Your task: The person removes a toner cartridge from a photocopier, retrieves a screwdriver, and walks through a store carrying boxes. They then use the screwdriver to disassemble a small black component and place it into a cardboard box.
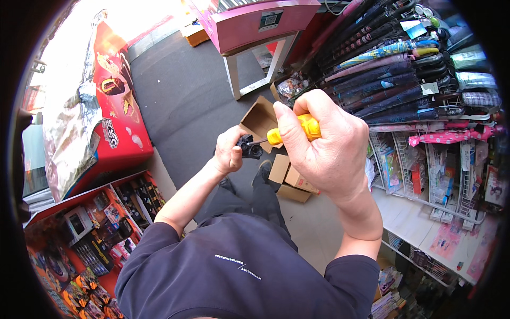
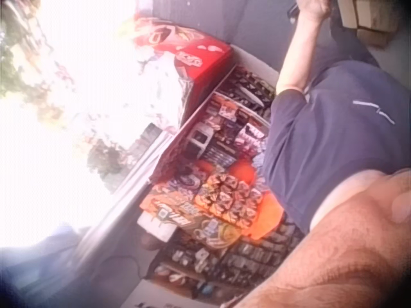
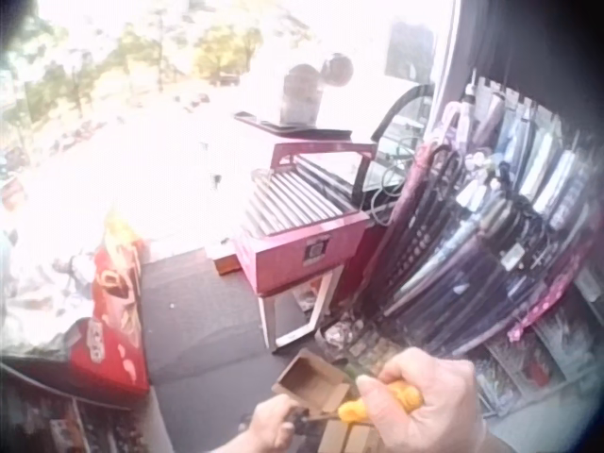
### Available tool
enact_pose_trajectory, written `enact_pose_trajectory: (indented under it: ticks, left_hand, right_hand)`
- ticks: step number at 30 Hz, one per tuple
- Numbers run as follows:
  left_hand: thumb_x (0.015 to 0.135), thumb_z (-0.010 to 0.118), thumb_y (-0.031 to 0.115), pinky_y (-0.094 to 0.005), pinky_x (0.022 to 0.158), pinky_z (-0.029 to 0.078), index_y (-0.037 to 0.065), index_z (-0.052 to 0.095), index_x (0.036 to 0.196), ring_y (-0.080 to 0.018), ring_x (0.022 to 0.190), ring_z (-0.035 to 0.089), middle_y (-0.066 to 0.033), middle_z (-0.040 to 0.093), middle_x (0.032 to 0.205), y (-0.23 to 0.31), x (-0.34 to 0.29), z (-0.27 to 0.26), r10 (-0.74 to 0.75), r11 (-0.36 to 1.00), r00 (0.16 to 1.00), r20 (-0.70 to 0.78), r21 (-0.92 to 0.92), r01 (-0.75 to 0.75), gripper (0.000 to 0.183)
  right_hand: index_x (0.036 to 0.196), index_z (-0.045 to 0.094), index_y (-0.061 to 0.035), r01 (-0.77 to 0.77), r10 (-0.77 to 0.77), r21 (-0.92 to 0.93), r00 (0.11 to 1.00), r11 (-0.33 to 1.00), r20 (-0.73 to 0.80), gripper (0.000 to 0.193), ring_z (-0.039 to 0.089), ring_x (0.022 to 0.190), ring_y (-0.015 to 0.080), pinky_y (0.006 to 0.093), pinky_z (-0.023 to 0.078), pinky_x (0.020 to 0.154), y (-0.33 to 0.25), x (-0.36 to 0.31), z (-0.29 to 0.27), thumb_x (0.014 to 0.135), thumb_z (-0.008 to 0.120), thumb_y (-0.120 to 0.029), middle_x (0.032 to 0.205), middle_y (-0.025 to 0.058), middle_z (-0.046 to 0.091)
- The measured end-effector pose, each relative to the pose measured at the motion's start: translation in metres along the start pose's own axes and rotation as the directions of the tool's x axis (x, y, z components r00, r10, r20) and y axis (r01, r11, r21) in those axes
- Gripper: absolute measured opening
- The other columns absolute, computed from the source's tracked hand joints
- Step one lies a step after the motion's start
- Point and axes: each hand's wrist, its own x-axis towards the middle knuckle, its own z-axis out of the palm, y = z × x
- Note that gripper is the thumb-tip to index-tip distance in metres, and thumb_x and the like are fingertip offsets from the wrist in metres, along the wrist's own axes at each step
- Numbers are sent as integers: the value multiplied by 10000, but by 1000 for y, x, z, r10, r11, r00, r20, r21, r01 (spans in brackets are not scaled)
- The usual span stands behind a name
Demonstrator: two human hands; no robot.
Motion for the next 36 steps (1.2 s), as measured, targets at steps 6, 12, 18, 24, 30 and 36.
enact_pose_trajectory:
  ticks: [6,12,18,24,30,36]
  left_hand:
    - [1015,331,559,-397,594,460,11,583,884,-321,639,567,-135,552,732,1,-2,-8,28,999,999,-28,34,-27,618]
    - [1013,345,556,-396,603,482,8,584,889,-327,654,589,-136,567,746,2,-3,-12,72,993,997,-34,97,-68,610]
    - [993,401,560,-410,595,467,12,575,883,-332,657,571,-138,544,747,6,-4,-16,99,985,993,-59,150,-90,586]
    - [978,430,579,-414,590,464,29,571,883,-329,660,565,-133,535,757,13,-1,-24,131,973,987,-88,202,-112,576]
    - [978,434,571,-415,592,469,30,571,879,-334,661,566,-131,536,753,21,1,-31,123,976,990,-68,187,-108,567]
    - [999,418,527,-418,606,478,2,570,914,-351,660,570,-154,543,756,20,-3,-30,127,984,991,-52,134,-119,552]
  right_hand:
    - [759,583,-17,-121,130,-103,988,987,83,284,614,514,149,279,442,467,-18,0,-12,908,752,-190,584,79,591]
    - [741,558,-18,-144,156,-149,985,978,72,341,645,489,170,295,454,448,-33,-3,-8,897,772,-234,566,95,607]
    - [735,548,-12,-232,245,-143,966,962,80,384,646,504,139,281,452,454,-35,-1,-10,892,780,-275,573,95,622]
    - [889,593,13,-279,289,-75,932,957,221,181,560,600,59,230,436,536,-45,-2,-22,912,705,-127,687,42,623]
    - [897,581,9,-341,334,-11,912,940,236,230,576,590,64,241,447,529,-43,-3,-28,926,720,-172,664,71,646]
    - [922,587,-12,-287,285,-36,913,957,293,247,564,591,48,212,420,508,-41,-8,-37,944,714,-222,694,35,637]
